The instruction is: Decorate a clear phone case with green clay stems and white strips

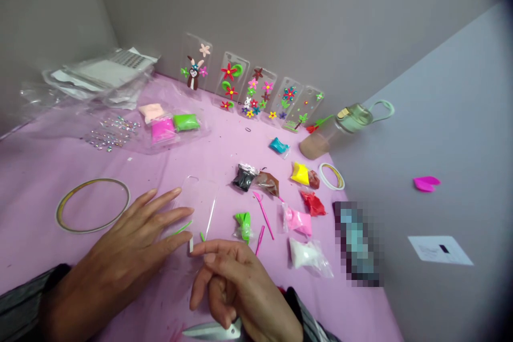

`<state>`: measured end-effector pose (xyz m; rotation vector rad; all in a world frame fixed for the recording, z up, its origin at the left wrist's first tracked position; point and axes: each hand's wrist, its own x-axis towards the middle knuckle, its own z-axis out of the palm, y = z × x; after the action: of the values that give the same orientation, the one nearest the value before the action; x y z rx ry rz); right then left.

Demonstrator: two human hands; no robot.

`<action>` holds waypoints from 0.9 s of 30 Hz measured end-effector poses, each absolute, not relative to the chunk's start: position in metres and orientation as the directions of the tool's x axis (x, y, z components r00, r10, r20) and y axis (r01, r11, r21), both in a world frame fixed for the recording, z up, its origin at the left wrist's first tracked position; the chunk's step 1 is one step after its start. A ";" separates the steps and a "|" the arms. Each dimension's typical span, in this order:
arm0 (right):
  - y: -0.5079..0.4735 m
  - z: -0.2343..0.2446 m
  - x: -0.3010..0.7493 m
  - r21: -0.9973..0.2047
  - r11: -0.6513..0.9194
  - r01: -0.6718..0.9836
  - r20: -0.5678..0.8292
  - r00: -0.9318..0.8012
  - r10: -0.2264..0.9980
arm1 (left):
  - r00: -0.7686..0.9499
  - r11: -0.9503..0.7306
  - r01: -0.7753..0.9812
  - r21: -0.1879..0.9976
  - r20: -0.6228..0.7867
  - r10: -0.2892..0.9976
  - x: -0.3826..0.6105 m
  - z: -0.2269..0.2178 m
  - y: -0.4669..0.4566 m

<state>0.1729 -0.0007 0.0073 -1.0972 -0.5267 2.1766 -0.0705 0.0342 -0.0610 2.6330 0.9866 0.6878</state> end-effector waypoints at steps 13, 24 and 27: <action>0.000 0.010 0.172 -0.602 -0.710 -0.366 -0.553 -0.450 0.701 | 0.697 -0.745 0.551 0.376 0.284 0.659 -0.072 -0.064 0.035; 0.000 0.008 0.172 -0.606 -0.710 -0.359 -0.533 -0.480 0.697 | 0.713 -0.789 0.525 0.321 0.341 0.613 -0.070 -0.061 0.035; 0.000 0.009 0.172 -0.610 -0.717 -0.337 -0.533 -0.495 0.686 | 0.685 -0.763 0.525 0.378 0.345 0.642 -0.069 -0.059 0.035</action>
<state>0.1724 -0.0002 0.0092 -1.0554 -0.5784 2.2139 -0.0688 0.0352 -0.0591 2.6491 0.9342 0.6812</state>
